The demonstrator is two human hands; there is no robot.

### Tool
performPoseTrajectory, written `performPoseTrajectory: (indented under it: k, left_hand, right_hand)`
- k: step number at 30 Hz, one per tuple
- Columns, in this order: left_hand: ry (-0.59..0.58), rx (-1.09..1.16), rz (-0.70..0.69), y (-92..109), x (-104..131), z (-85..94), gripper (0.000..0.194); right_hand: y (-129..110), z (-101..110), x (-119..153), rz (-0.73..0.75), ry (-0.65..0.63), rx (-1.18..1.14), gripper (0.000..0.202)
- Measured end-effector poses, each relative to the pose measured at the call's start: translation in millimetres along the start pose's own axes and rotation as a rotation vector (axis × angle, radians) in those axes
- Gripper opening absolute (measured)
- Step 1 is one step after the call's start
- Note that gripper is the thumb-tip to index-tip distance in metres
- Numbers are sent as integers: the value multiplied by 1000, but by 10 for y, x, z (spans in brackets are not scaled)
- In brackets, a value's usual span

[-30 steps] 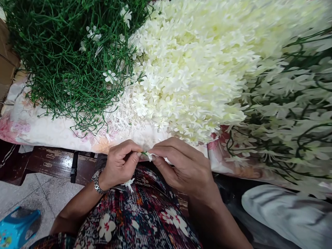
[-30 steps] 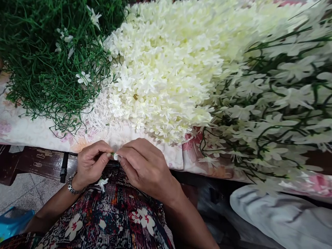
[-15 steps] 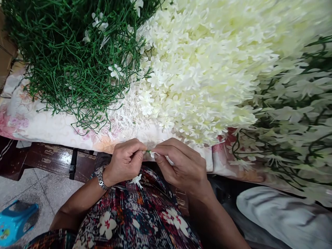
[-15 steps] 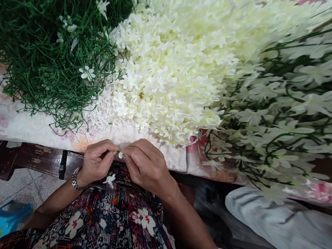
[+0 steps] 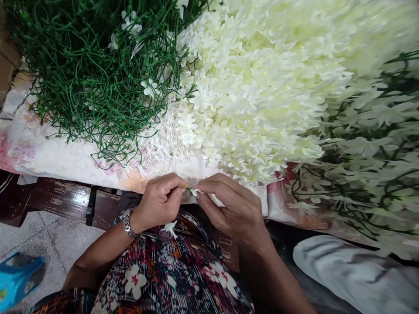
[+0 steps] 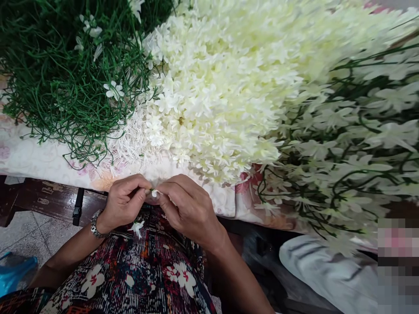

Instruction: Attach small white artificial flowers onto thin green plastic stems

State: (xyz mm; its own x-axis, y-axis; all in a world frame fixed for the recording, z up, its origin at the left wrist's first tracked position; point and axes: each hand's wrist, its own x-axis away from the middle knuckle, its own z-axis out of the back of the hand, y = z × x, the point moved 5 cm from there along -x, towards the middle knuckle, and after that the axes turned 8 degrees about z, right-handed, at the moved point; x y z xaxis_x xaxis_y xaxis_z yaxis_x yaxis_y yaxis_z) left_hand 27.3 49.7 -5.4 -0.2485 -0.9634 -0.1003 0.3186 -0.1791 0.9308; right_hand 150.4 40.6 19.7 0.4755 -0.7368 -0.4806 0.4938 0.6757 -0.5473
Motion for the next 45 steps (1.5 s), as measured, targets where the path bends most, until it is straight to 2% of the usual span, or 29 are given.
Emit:
performPoseTrajectory:
  k: [7, 13, 17, 18, 22, 26, 29, 32, 34, 38, 43, 45]
  left_hand:
    - [-3, 81, 72, -11, 3, 51, 10]
    - [-4, 105, 86, -23, 5, 62, 9]
    - [56, 210, 175, -88, 6, 96, 7]
    - [74, 239, 199, -105, 7, 104, 7]
    - [111, 314, 237, -138, 20, 114, 7]
    - [137, 395, 246, -177, 52, 106, 5]
    - [164, 472, 243, -219, 74, 102, 5]
    - [163, 499, 237, -236, 77, 101, 5]
    - [149, 481, 228, -227, 68, 105, 5]
    - [121, 416, 217, -197, 48, 112, 5]
    - [79, 322, 195, -144, 33, 93, 5]
    - [54, 302, 182, -115, 29, 83, 6]
  right_hand:
    - [-30, 138, -70, -48, -41, -32, 38]
    - [-5, 177, -57, -40, 63, -57, 29]
    - [115, 206, -1, -103, 192, 29, 23]
    - [135, 198, 13, -108, 190, 60, 22]
    - [127, 69, 23, -58, -6, 103, 20]
    - [92, 66, -83, -78, -52, 136, 25]
    - [70, 0, -206, -43, -246, 112, 32]
    - [92, -93, -234, -26, -429, 97, 23]
    - [127, -132, -198, -38, -454, 95, 17]
    - [174, -127, -86, -73, -324, 51, 14]
    - [158, 48, -19, -172, 52, -157, 9]
    - [116, 98, -21, -186, 164, -242, 11]
